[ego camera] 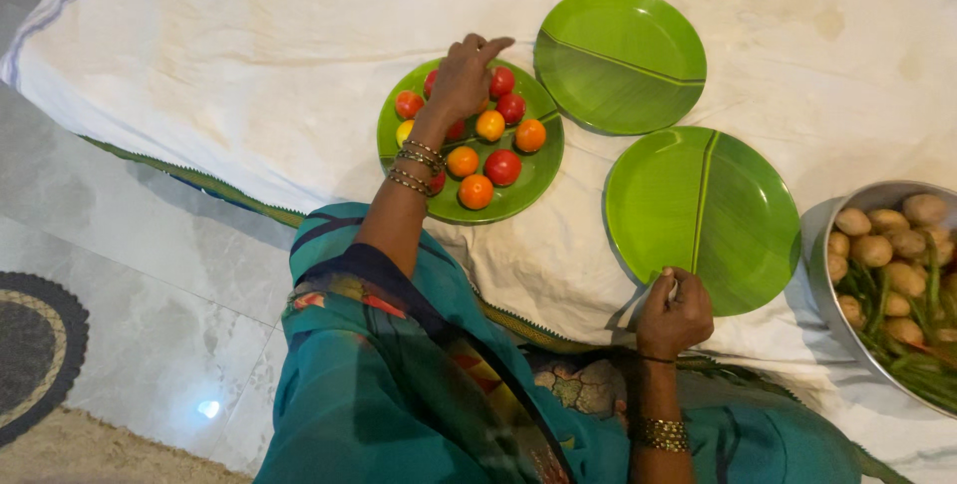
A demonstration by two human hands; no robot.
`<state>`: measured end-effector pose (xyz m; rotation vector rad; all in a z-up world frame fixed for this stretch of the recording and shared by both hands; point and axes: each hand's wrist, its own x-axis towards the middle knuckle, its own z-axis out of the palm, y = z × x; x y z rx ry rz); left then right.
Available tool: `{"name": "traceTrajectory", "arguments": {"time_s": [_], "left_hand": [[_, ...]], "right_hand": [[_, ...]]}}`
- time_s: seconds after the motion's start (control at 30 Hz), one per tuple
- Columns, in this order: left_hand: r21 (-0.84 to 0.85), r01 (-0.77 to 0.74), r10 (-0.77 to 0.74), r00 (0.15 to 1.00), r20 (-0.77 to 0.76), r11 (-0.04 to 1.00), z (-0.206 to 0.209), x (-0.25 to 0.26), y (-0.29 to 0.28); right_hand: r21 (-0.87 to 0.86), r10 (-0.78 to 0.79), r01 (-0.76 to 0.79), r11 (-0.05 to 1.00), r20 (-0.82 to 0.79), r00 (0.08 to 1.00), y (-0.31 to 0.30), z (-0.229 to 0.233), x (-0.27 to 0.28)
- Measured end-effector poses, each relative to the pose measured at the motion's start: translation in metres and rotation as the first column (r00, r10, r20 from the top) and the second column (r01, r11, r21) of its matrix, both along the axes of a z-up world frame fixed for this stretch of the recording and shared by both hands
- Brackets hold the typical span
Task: The person sits on the floor and wipes small tomatoes and other vegetables with a white cloth, placing the wiped items onto a green plate. The person repeatedly picks vegetables from a metal bowl, wipes them, and arranges them on the plate.
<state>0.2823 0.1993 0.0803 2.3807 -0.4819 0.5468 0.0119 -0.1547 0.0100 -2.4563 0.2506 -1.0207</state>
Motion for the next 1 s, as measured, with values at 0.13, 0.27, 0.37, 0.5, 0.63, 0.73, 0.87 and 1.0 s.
{"name": "traceTrajectory", "arguments": {"time_s": [0.13, 0.27, 0.37, 0.5, 0.63, 0.73, 0.87, 1.0], "left_hand": [[-0.116, -0.105, 0.119, 0.985, 0.123, 0.988, 0.020, -0.012, 0.009], [-0.266, -0.141, 0.175, 0.979, 0.105, 0.953, 0.028, -0.026, 0.008], [-0.372, -0.094, 0.118, 0.992, 0.041, 0.923, 0.029, -0.045, -0.002], [-0.313, 0.024, 0.001, 0.997, 0.079, 0.950, 0.035, -0.081, -0.019], [-0.267, 0.092, -0.064, 0.992, 0.113, 0.959, 0.049, -0.127, -0.042], [-0.287, 0.101, -0.061, 0.988, 0.145, 0.952, 0.050, -0.166, -0.064], [-0.346, 0.122, -0.143, 0.989, -0.035, 0.930, 0.042, -0.220, -0.097], [-0.347, 0.208, -0.257, 0.961, -0.100, 0.914, 0.025, -0.254, -0.124]], "right_hand": [[0.002, -0.008, 0.008, 1.000, 0.026, 1.000, 0.000, -0.003, 0.001], [-0.007, -0.013, 0.013, 1.000, 0.026, 1.000, 0.000, -0.003, 0.004], [0.008, -0.008, 0.008, 1.000, 0.034, 0.999, 0.002, 0.001, 0.004], [0.059, 0.035, -0.037, 0.998, 0.041, 0.999, 0.003, 0.008, 0.002], [0.297, -0.034, 0.047, 0.954, -0.049, 0.998, -0.011, 0.014, -0.004], [0.253, -0.119, 0.091, 0.963, 0.099, 0.988, -0.047, 0.018, -0.007], [0.463, -0.259, 0.116, 0.879, 0.259, 0.930, -0.123, 0.024, -0.012], [0.592, -0.476, 0.205, 0.779, 0.346, 0.809, -0.205, 0.036, -0.032]]}}
